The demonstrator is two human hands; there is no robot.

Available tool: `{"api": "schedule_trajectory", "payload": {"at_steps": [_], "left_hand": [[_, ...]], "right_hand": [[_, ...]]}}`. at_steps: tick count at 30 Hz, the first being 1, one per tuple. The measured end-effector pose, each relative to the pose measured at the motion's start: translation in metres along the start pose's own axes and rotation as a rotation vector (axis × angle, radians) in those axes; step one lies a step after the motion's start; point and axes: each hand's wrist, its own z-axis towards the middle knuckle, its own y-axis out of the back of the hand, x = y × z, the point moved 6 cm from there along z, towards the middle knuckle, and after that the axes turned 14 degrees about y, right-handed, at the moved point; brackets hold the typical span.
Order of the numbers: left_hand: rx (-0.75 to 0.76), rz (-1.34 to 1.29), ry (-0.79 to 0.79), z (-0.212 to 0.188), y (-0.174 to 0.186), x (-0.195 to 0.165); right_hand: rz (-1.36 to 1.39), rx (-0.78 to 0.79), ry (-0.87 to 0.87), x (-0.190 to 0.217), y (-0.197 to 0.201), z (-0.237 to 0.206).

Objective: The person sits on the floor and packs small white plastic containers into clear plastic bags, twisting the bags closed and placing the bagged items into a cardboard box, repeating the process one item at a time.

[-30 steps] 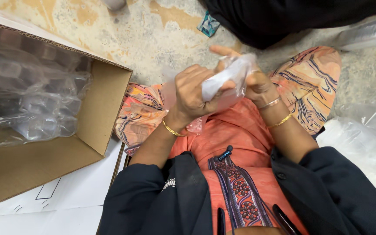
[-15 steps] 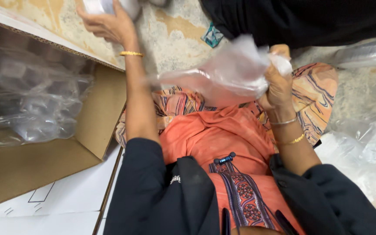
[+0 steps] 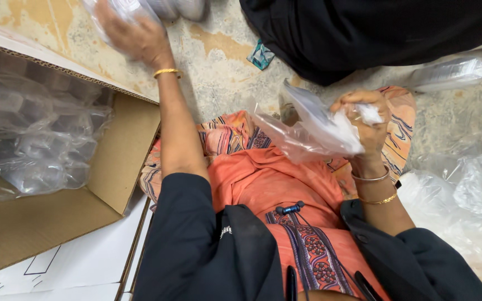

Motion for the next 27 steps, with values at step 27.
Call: {"api": "schedule_trajectory", "payload": {"at_steps": [27], "left_hand": [[1.351, -0.310, -0.723, -0.110, 0.111, -0.106]], "right_hand": [[0.057, 0.043, -0.028, -0.012, -0.042, 0.017]]}}
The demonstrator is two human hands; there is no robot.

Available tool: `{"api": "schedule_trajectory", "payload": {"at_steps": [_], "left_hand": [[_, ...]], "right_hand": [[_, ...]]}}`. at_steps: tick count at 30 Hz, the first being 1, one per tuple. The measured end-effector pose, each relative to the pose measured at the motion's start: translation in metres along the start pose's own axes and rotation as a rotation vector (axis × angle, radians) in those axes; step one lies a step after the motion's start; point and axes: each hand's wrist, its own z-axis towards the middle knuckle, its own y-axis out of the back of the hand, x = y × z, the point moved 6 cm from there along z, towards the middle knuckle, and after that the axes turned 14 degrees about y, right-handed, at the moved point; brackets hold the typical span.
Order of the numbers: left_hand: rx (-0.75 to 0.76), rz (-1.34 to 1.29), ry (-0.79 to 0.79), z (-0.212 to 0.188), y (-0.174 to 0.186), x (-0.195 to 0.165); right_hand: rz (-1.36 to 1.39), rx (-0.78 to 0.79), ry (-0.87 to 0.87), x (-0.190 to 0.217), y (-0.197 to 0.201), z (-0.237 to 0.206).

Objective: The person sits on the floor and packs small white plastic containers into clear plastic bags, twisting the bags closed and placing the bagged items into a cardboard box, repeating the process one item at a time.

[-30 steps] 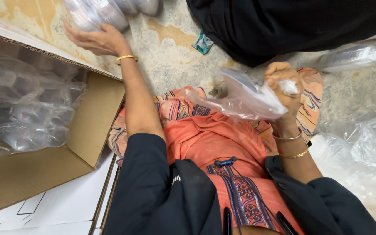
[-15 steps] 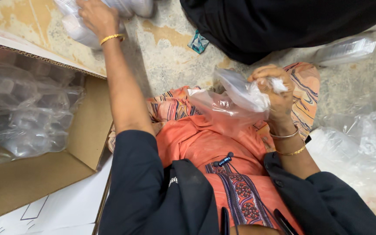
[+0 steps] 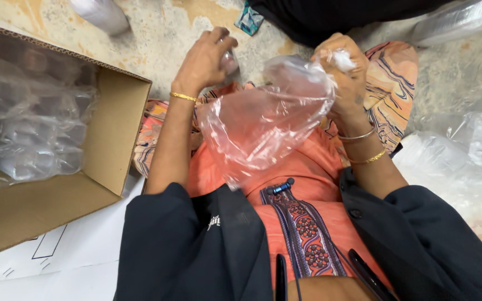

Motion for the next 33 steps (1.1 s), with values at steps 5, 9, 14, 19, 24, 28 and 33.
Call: {"api": "schedule_trajectory", "payload": {"at_steps": [5, 9, 14, 19, 24, 28, 33], "left_hand": [[-0.295, -0.419, -0.015, -0.001, 0.063, -0.049], [-0.249, -0.758, 0.022, -0.026, 0.064, -0.112], [-0.227, -1.178, 0.094, -0.041, 0.051, -0.134], [0.186, -2.404, 0.426, -0.053, 0.024, -0.118], [0.494, -2.077, 0.143, -0.075, 0.041, -0.075], [0.216, -1.731, 0.386, -0.087, 0.031, -0.015], [-0.412, -1.132, 0.588, -0.080, 0.014, 0.037]], "right_hand": [[-0.328, 0.016, 0.112, 0.015, -0.009, 0.002], [-0.339, 0.096, 0.121, 0.015, -0.027, 0.003], [-0.216, 0.189, 0.008, -0.002, -0.044, -0.002], [-0.108, 0.030, -0.055, -0.029, -0.034, -0.013], [0.379, -0.064, -0.608, -0.074, -0.010, -0.040], [0.310, 0.325, -0.718, -0.077, 0.000, -0.050], [-0.109, 0.327, -0.397, -0.122, -0.016, 0.007]]}}
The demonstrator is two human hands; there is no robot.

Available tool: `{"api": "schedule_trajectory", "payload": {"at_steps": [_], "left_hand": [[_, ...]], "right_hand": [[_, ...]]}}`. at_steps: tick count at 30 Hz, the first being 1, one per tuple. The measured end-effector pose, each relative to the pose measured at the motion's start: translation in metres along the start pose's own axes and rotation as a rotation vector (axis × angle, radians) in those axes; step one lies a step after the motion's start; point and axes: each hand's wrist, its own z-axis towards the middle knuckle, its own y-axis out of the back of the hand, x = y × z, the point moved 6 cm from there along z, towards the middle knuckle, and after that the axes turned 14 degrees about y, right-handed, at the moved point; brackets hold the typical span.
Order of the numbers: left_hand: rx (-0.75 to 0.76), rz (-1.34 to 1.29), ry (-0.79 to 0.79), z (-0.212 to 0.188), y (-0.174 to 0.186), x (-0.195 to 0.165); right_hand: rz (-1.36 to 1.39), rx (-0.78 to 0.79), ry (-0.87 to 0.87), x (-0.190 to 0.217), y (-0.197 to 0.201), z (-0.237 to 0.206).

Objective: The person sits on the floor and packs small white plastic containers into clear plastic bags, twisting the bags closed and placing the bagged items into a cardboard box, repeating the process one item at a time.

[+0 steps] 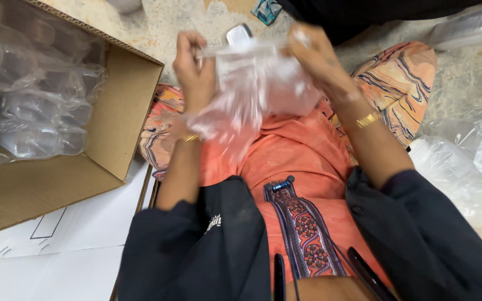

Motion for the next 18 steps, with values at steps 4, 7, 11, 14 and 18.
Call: {"api": "schedule_trajectory", "payload": {"at_steps": [4, 7, 11, 14, 18], "left_hand": [[-0.261, 0.232, 0.061, 0.053, -0.016, 0.067], [-0.357, 0.411, 0.285, 0.070, -0.023, 0.129], [-0.510, 0.195, 0.319, 0.072, -0.027, 0.162], [-0.776, 0.336, 0.630, 0.079, -0.022, 0.171], [-0.986, 0.174, 0.597, 0.111, -0.034, 0.155]], "right_hand": [[-0.497, -0.068, -0.058, -0.043, -0.011, 0.067], [-0.980, 0.032, 0.168, -0.057, -0.037, 0.073], [-1.012, 0.054, -0.070, -0.081, -0.041, 0.047], [-0.820, -0.123, 0.210, -0.060, -0.025, 0.037], [-0.003, -0.387, -0.017, -0.056, 0.025, 0.000]]}}
